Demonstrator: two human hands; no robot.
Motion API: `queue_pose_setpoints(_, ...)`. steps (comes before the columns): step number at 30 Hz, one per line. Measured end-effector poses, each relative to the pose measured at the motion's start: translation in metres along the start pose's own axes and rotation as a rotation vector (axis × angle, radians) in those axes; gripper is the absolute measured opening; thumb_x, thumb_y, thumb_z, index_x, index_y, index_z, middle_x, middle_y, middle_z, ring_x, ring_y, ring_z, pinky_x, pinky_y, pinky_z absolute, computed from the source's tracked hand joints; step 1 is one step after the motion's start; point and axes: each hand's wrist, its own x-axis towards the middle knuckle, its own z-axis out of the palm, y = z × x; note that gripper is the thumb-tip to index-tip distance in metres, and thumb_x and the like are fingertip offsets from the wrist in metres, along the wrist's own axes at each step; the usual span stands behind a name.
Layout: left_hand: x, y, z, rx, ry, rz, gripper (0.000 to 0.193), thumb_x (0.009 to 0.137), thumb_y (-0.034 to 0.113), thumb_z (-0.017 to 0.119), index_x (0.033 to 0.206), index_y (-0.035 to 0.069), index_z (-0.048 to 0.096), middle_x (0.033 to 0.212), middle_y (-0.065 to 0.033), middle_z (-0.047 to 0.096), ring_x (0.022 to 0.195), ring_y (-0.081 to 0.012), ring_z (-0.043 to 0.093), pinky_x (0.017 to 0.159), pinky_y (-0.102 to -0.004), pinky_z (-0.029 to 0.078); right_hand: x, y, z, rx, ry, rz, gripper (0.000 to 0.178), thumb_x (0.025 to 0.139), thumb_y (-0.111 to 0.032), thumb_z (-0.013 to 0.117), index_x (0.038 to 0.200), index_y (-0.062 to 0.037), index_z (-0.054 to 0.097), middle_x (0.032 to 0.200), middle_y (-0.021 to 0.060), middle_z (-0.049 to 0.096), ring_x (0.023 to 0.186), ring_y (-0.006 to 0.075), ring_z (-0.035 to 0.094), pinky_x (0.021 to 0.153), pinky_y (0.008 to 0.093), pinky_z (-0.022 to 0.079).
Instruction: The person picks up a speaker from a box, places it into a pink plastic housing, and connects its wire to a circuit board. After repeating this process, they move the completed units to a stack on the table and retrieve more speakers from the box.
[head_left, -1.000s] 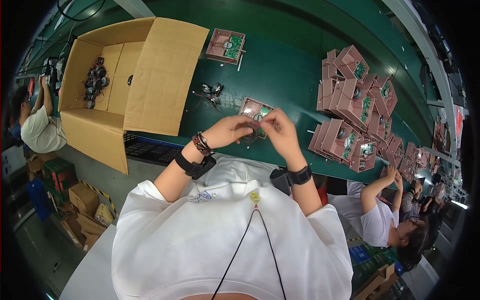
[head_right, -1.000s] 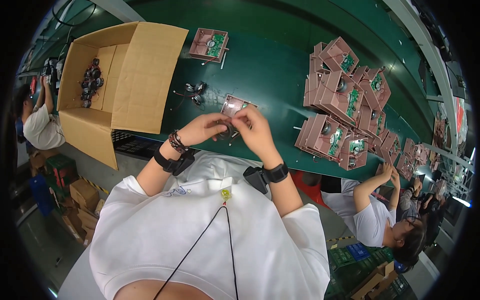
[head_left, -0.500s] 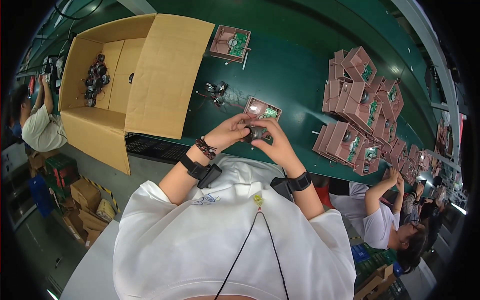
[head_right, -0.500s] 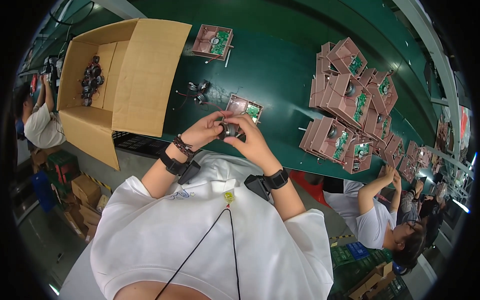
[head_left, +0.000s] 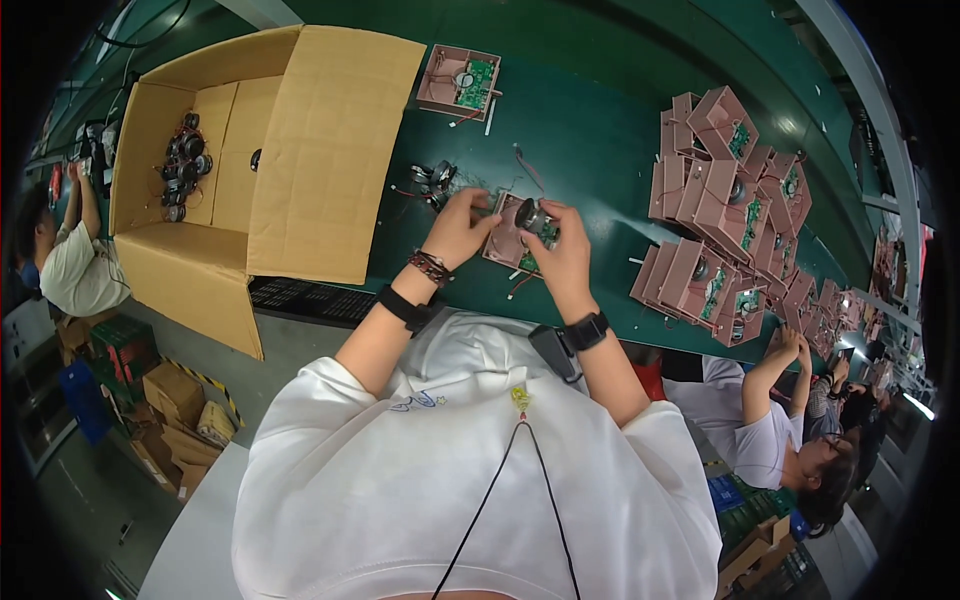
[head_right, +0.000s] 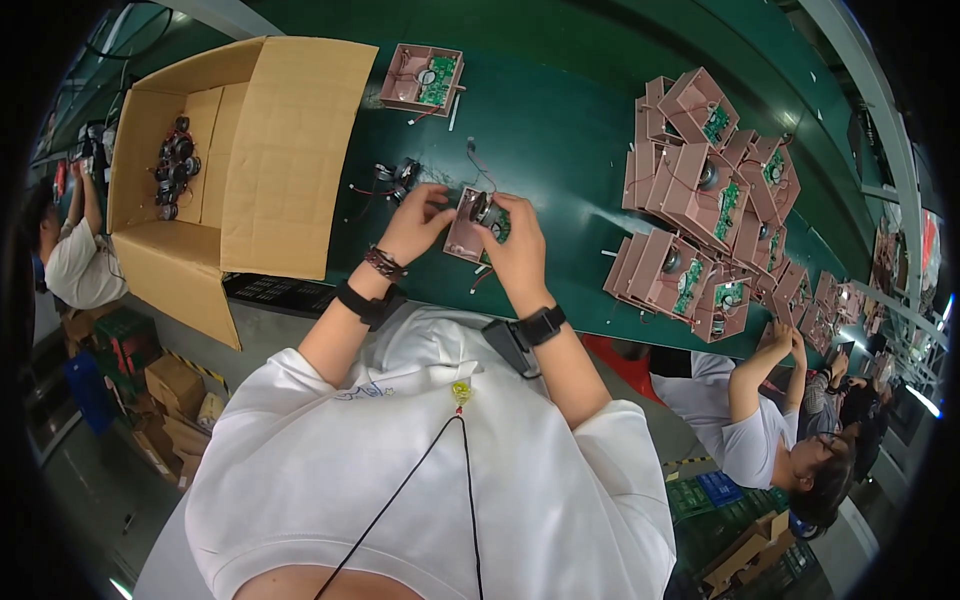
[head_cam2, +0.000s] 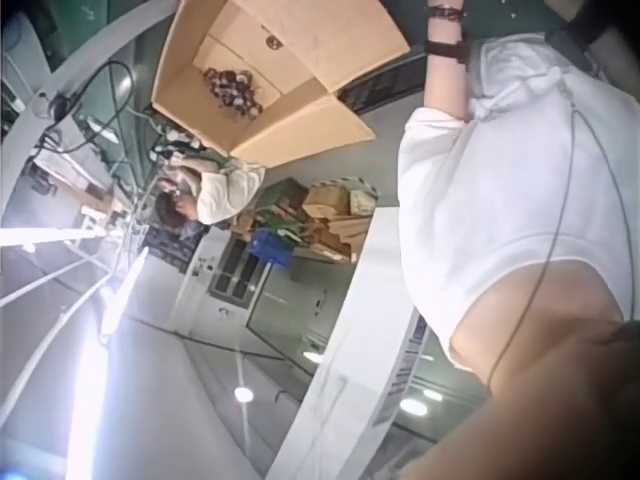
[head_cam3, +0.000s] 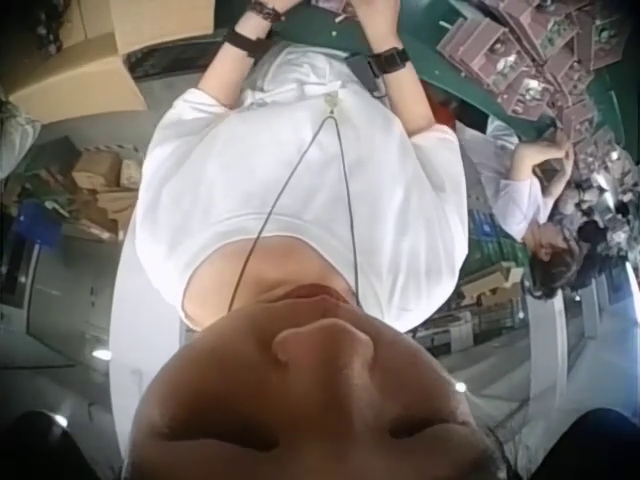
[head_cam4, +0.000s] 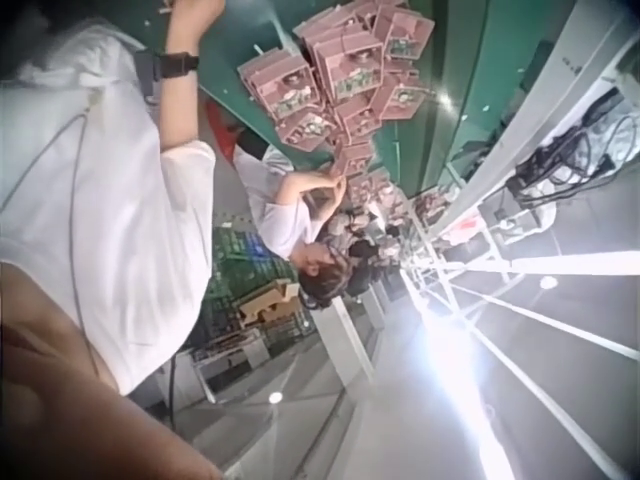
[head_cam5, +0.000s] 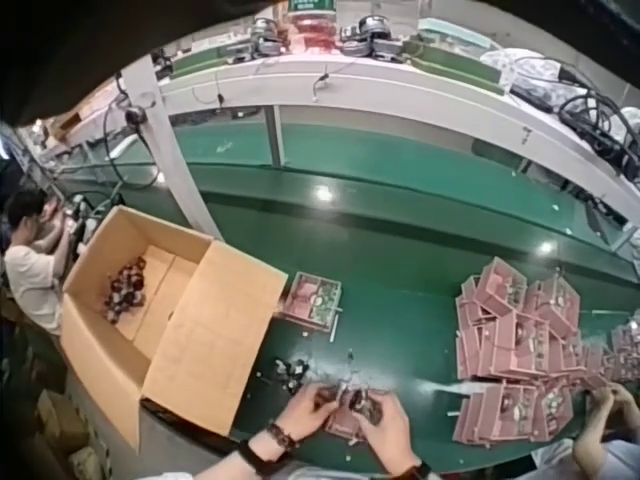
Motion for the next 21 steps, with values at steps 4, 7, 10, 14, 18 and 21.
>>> queue_pose_setpoints(4,-0.004,-0.013,0.016,0.099,-0.067,0.011,0.042,0.076,0.012,0.063,0.113,0.0,0.046,0.102,-0.0164,0.053,0.086,-0.0277,0.058,0.076,-0.0336,0.047,0.001,0.018,0.019,-0.234,0.025,-0.096,0.044,0.061,-0.017,0.075,0.099,-0.0055,0.057,0.096,0.009,0.058,0.089,0.0257,0.054,0.08,0.0336,0.041)
queue_pose_setpoints(7,-0.008,-0.028,0.022,0.075,-0.034,0.022,0.042,0.075,0.011,0.064,0.112,0.001,0.047,0.102,-0.0161,0.052,0.086,-0.0282,0.059,0.076,-0.0345,0.048,-0.001,0.02,0.024,-0.393,-0.008,-0.11,0.044,0.059,-0.019,0.076,0.098,-0.0077,0.059,0.097,0.0071,0.057,0.091,0.0249,0.051,0.082,0.0346,0.037)
queue_pose_setpoints(10,-0.011,-0.026,0.021,0.038,-0.022,0.029,0.042,0.074,0.01,0.064,0.111,0.001,0.047,0.102,-0.0157,0.052,0.087,-0.028,0.059,0.077,-0.0346,0.048,-0.002,0.022,0.027,-0.431,0.039,-0.067,0.044,0.056,-0.021,0.076,0.096,-0.0109,0.062,0.099,0.0043,0.053,0.096,0.0235,0.046,0.085,0.0362,0.032)
queue_pose_setpoints(14,-0.012,-0.024,0.018,-0.024,-0.028,0.041,0.041,0.073,0.009,0.064,0.11,0.001,0.048,0.102,-0.0149,0.052,0.089,-0.0267,0.059,0.077,-0.0336,0.049,0.001,0.021,0.027,-0.449,0.022,-0.079,0.04,0.055,-0.02,0.076,0.093,-0.0129,0.065,0.099,0.003,0.051,0.099,0.0228,0.044,0.084,0.0369,0.031)
queue_pose_setpoints(18,-0.012,-0.026,0.016,-0.057,-0.038,0.046,0.041,0.073,0.007,0.065,0.11,0.001,0.049,0.1,-0.0142,0.053,0.089,-0.0255,0.059,0.076,-0.0327,0.05,0.004,0.018,0.028,-0.475,-0.013,-0.06,0.041,0.054,-0.021,0.076,0.092,-0.0124,0.065,0.098,0.0036,0.051,0.099,0.0223,0.044,0.084,0.037,0.03)
queue_pose_setpoints(21,-0.014,-0.028,0.016,-0.046,-0.039,0.049,0.041,0.072,0.006,0.066,0.109,0.001,0.049,0.099,-0.0138,0.054,0.089,-0.0247,0.059,0.075,-0.0322,0.05,0.004,0.018,0.03,-0.483,-0.027,-0.046,0.04,0.054,-0.022,0.077,0.092,-0.0124,0.065,0.099,0.0032,0.05,0.098,0.0223,0.045,0.086,0.0371,0.03)
